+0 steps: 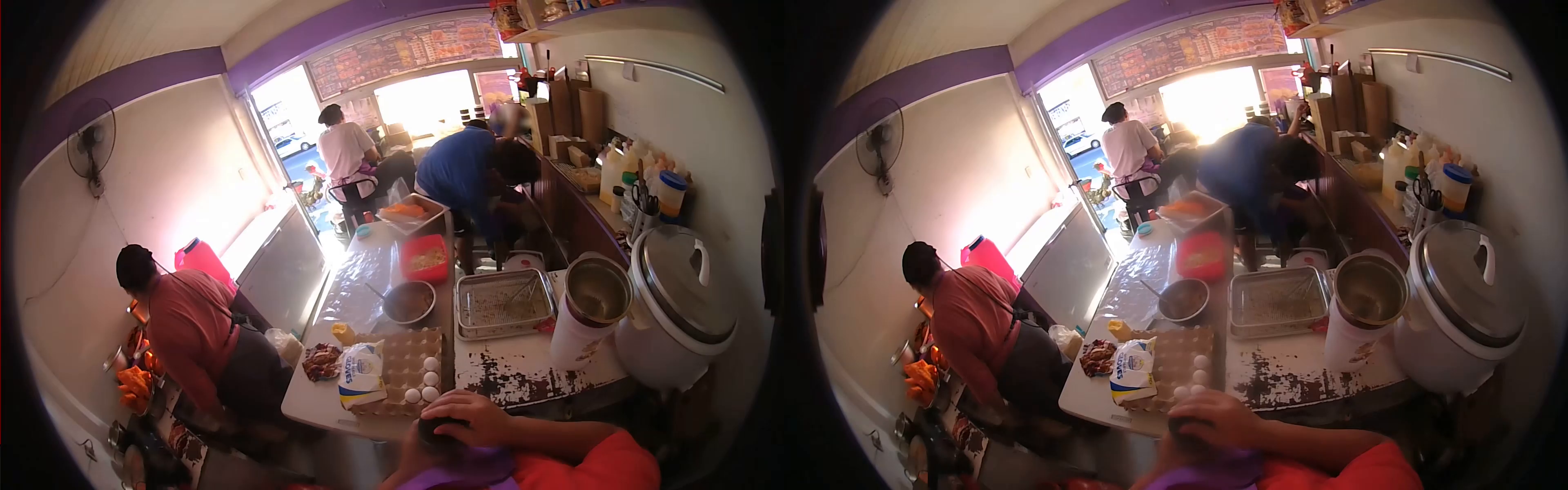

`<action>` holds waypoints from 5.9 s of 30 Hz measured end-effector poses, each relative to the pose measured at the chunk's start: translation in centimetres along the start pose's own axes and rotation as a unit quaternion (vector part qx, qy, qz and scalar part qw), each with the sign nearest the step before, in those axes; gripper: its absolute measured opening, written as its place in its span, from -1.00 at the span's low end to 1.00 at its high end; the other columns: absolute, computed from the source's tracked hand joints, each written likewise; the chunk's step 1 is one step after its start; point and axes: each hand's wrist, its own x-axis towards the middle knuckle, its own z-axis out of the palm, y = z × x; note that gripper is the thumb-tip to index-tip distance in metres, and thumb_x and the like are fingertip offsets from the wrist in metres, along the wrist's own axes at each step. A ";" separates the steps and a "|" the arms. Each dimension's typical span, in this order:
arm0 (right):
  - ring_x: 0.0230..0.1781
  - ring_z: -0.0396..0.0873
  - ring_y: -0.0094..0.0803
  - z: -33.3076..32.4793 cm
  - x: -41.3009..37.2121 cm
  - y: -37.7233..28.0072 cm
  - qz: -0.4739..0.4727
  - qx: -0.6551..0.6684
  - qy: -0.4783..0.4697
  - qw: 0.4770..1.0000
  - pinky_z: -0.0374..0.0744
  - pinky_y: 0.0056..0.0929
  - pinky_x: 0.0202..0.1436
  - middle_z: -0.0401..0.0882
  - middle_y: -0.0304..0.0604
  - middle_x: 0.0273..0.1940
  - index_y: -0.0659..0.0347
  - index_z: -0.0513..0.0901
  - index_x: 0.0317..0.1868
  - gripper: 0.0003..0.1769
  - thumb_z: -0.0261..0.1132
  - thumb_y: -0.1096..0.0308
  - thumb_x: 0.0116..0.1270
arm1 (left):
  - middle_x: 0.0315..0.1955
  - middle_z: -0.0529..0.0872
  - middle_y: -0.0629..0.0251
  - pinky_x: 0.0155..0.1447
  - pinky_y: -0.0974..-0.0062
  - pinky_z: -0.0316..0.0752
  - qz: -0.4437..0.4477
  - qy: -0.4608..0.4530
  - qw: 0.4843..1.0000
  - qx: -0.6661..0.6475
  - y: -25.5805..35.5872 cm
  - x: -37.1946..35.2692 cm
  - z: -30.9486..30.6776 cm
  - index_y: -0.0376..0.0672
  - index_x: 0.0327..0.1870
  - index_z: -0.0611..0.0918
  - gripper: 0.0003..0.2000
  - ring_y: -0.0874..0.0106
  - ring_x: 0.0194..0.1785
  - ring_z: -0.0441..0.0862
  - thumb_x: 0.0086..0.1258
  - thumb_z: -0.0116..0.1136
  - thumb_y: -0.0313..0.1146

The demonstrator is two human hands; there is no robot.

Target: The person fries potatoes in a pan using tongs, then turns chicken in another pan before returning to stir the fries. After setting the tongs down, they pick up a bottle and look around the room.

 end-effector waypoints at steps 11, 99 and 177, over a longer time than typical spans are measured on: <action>0.09 0.42 -0.22 -0.7 0.2 -0.2 0.035 0.064 -0.022 0.997 0.38 -0.29 0.18 0.52 -0.11 -0.04 0.20 0.48 0.10 -0.48 0.36 0.33 0.10 | 0.00 0.47 0.12 0.16 0.37 0.40 0.094 -0.036 0.983 0.151 -2.7 0.5 -1.8 -0.26 0.14 0.30 -0.20 0.33 0.10 0.48 -0.18 0.51 -0.30; 0.00 0.37 -0.13 -4.2 -18.9 19.6 0.221 -0.434 0.055 0.871 0.35 -0.15 0.07 0.45 -0.11 -0.09 0.08 0.57 -0.12 -0.63 0.22 0.23 0.00 | 0.01 0.53 0.05 0.24 -0.08 0.19 0.729 -0.048 0.599 0.328 27.5 9.1 4.4 -0.20 -0.01 0.45 -0.58 -0.02 0.11 0.46 0.06 0.23 -0.39; -0.06 0.38 -0.10 -5.0 -17.1 18.5 0.196 -0.427 0.070 0.880 0.36 -0.12 0.02 0.46 -0.07 -0.13 0.10 0.55 -0.13 -0.65 0.21 0.25 0.01 | -0.10 0.58 0.25 0.38 0.01 -0.01 0.890 0.094 0.166 0.414 38.1 12.1 4.7 0.03 -0.09 0.34 -0.56 0.18 0.06 0.52 0.06 0.33 -0.34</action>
